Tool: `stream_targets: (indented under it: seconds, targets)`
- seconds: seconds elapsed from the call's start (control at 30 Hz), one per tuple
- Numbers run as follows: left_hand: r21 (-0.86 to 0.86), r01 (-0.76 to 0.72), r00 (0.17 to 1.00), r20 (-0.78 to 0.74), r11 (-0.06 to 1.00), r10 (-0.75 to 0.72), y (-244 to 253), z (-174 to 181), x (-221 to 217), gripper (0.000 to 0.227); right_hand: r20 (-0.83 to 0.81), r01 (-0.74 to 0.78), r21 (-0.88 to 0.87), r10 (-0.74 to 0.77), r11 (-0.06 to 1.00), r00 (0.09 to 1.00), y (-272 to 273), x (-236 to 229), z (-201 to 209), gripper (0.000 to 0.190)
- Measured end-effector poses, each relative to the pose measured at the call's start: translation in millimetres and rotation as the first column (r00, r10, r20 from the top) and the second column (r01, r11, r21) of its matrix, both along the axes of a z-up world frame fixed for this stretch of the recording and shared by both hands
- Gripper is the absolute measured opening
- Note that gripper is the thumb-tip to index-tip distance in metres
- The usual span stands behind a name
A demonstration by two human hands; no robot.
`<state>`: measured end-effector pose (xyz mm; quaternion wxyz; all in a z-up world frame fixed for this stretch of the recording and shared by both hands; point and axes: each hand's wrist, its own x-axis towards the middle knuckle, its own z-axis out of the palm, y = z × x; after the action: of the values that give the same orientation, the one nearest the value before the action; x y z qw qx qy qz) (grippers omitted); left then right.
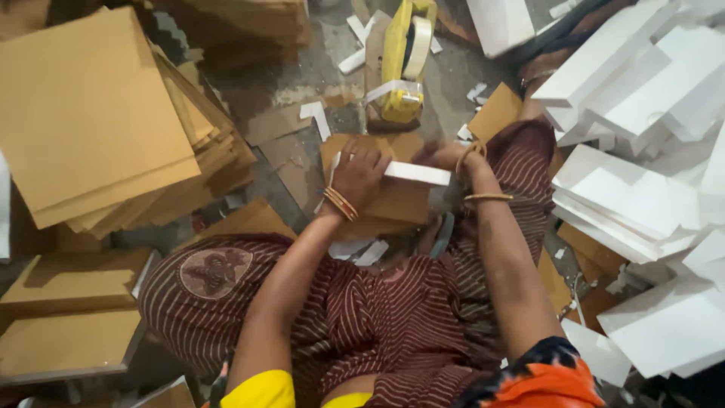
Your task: The person sits on the floor and assembles small cardboard boxes by inserting white foam inserts into the boxes and sealing them with tape. The person repeatedly picks up foam pieces, places them inside the boxes, and uses a tape dispenser to seal the boxes.
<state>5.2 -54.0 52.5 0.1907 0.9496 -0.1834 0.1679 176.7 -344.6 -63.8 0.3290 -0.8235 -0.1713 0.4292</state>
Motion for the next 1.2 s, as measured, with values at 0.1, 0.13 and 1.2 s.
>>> stream_targets:
  seconds: [0.1,0.13,1.2]
  targets:
    - [-0.027,0.023,0.997,0.076,0.999,-0.021,0.0,5.8,0.2,0.033,0.107,0.073,-0.15,-0.057,0.986,0.993,-15.8,-16.6,-20.5,0.035]
    - [-0.049,0.026,0.995,0.1,0.998,-0.021,1.4,5.4,1.2,0.035,0.18,0.133,-0.152,-0.105,0.979,0.978,-20.0,-26.1,-21.7,0.036]
    - [-0.33,-0.269,0.925,-0.35,0.905,0.147,74.7,-67.4,24.7,0.041,0.495,0.1,0.181,-0.179,0.978,0.85,35.7,-73.2,93.0,0.042]
